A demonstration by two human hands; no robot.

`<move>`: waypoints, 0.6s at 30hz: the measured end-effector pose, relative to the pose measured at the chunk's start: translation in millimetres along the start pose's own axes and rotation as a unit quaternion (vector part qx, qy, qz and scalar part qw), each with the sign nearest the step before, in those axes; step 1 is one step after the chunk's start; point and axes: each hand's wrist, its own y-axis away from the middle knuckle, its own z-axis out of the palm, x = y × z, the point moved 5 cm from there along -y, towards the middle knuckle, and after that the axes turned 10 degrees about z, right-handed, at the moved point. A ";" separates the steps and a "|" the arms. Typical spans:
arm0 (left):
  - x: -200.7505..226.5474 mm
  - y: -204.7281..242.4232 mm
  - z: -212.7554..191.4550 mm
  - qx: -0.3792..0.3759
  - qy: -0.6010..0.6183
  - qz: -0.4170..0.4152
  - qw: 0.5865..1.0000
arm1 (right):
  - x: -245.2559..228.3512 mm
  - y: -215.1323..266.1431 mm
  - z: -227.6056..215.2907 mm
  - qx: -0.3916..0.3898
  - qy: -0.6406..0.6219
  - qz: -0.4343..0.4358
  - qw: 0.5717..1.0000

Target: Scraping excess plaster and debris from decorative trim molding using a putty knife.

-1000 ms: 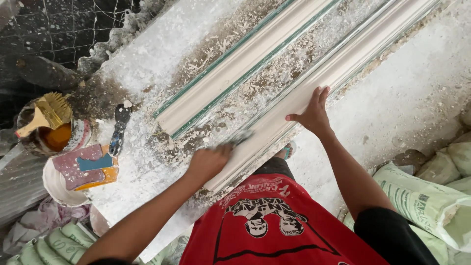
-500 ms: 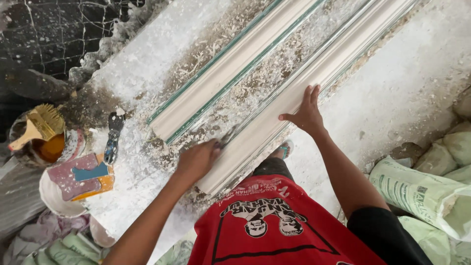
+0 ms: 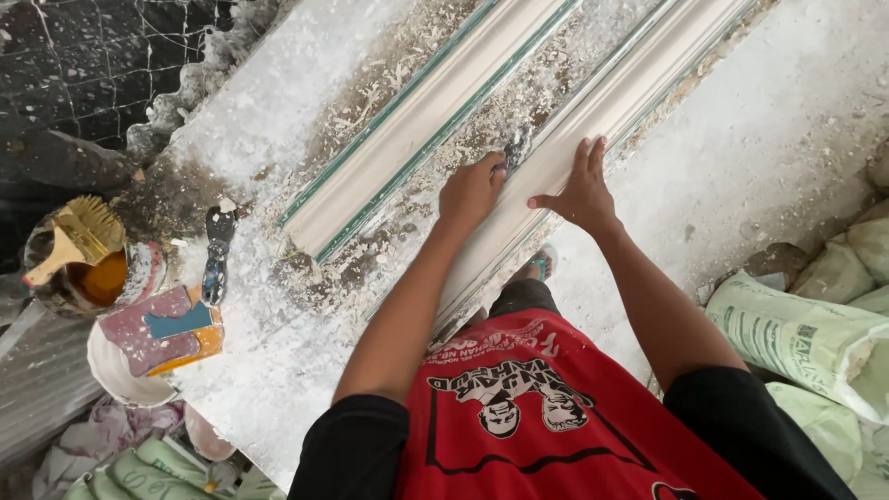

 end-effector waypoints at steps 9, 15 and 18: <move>-46.8 129.1 -95.8 -0.184 -0.087 0.021 0.979 | -3.5 -4.9 1.4 0.013 -0.026 -0.042 0.999; -4.4 52.4 -62.1 -0.213 -0.097 -0.038 0.972 | -8.2 -8.1 8.4 -0.029 -0.045 -0.010 0.999; 26.7 -17.3 -25.6 -0.203 -0.133 -0.014 0.970 | 0.6 -5.6 14.1 -0.046 -0.027 -0.027 0.998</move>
